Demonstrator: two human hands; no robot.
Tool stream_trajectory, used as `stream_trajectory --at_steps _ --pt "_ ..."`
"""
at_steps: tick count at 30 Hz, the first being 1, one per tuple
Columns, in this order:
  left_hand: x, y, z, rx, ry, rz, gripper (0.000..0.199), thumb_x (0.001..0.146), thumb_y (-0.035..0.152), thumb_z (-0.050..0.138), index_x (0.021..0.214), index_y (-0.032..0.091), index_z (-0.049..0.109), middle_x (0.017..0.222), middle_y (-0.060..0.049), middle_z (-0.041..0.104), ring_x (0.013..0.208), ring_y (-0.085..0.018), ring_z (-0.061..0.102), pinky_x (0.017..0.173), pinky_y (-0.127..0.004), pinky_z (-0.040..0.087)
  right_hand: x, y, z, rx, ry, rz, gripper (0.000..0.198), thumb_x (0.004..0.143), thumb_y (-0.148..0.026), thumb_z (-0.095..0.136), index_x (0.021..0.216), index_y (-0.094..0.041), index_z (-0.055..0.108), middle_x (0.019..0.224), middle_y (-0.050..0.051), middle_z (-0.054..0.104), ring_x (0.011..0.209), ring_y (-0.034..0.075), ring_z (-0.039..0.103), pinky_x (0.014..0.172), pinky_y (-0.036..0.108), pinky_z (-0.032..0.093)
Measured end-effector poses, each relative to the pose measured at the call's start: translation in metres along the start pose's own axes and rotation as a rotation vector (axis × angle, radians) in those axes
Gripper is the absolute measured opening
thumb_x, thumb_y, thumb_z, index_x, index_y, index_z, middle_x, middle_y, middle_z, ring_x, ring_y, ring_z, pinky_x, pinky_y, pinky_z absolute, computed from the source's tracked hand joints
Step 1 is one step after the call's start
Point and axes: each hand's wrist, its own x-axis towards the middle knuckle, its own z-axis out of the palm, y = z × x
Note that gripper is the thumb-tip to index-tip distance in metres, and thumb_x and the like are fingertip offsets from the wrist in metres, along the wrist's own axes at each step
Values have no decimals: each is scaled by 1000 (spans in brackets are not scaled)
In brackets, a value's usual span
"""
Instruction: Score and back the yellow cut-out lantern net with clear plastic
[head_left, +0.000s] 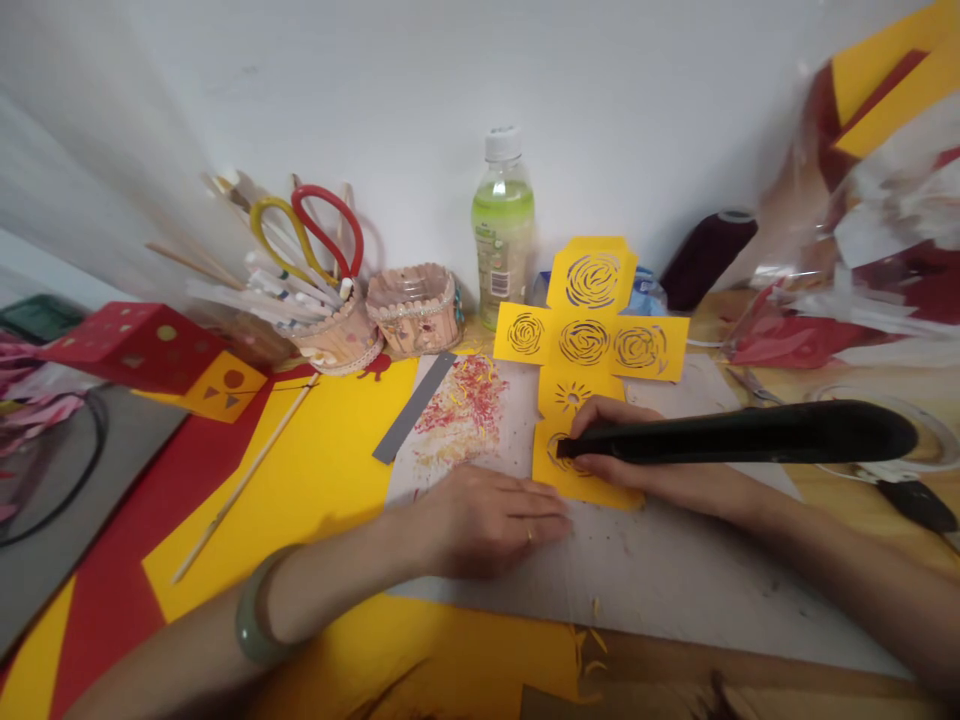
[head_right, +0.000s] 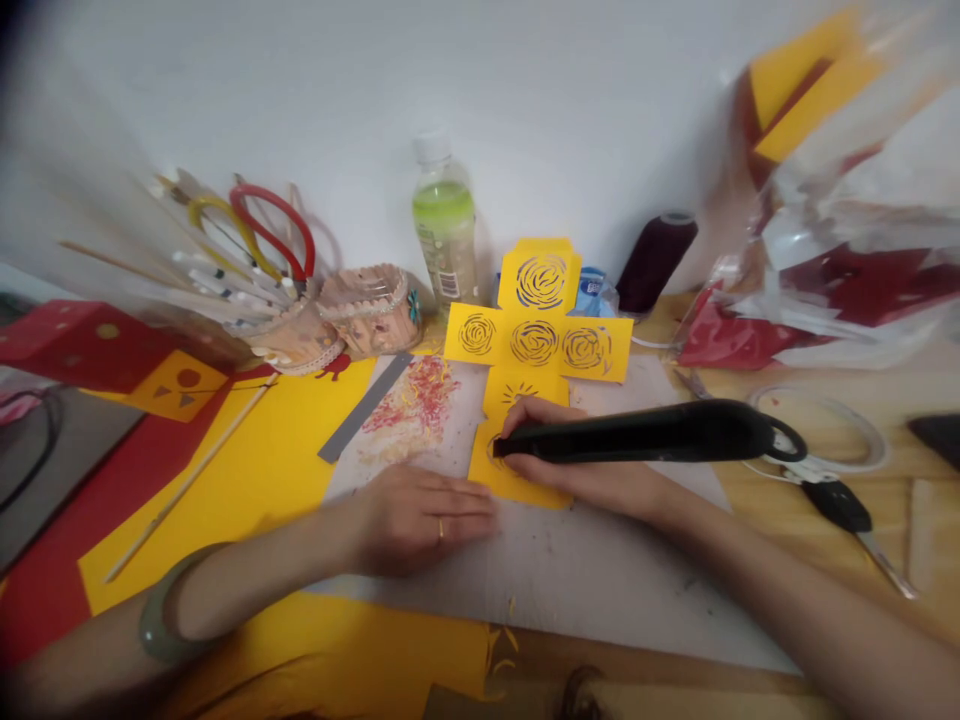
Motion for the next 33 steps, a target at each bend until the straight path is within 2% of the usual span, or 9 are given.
stream_trajectory --at_steps 3,5,11,14,18,22,24,29,33 --pt "2 -3 -2 76 103 -170 24 91 19 43 92 17 67 87 -3 72 77 -12 67 70 -24 55 1 -1 -2 -2 21 6 18 82 -34 61 91 -21 54 89 1 60 83 15 56 72 27 45" --pt "7 -5 -4 95 121 -257 22 91 24 47 91 16 68 84 -4 70 74 -14 65 68 -26 54 2 -2 -2 -18 22 -12 17 81 -34 61 91 -21 54 86 0 59 80 14 55 69 26 44" --pt "28 -5 -2 192 -44 -386 18 84 29 60 86 12 64 84 -7 64 83 -20 59 70 -32 53 2 0 -2 -34 50 -37 16 83 -33 59 92 -21 53 89 1 59 84 15 54 74 27 43" --pt "33 -5 2 287 -76 -392 15 84 26 57 83 13 64 82 -6 62 82 -20 58 67 -31 52 2 0 -2 -27 53 -38 17 82 -33 59 92 -20 53 88 1 59 82 15 55 73 27 44" --pt "31 -8 6 357 -22 -294 19 89 21 48 81 13 64 76 -5 61 75 -18 56 63 -29 50 3 -2 -2 -22 43 -41 15 83 -31 58 91 -19 54 87 1 59 82 15 54 74 27 43" --pt "28 -10 7 373 -5 -228 19 87 13 47 80 14 64 74 -4 62 73 -17 55 62 -27 48 3 2 -3 -9 51 -55 17 82 -32 59 92 -19 54 87 1 60 80 14 55 72 27 44" --pt "28 -10 7 351 -18 -216 19 87 15 47 80 14 65 76 -4 62 74 -17 56 61 -27 48 3 6 -3 -3 62 -57 17 82 -32 59 92 -19 54 88 1 60 81 15 55 72 27 45" --pt "33 -10 3 294 -71 -283 17 86 24 51 82 14 64 83 -6 62 80 -19 58 63 -29 50 4 9 -3 3 72 -69 19 82 -35 60 93 -20 54 90 1 60 83 15 56 74 28 45" --pt "39 -7 0 254 -158 -446 20 82 33 58 85 14 63 90 -7 63 85 -22 59 68 -33 52 4 8 -2 8 67 -66 19 81 -34 60 93 -21 55 89 1 61 82 15 56 73 28 46"
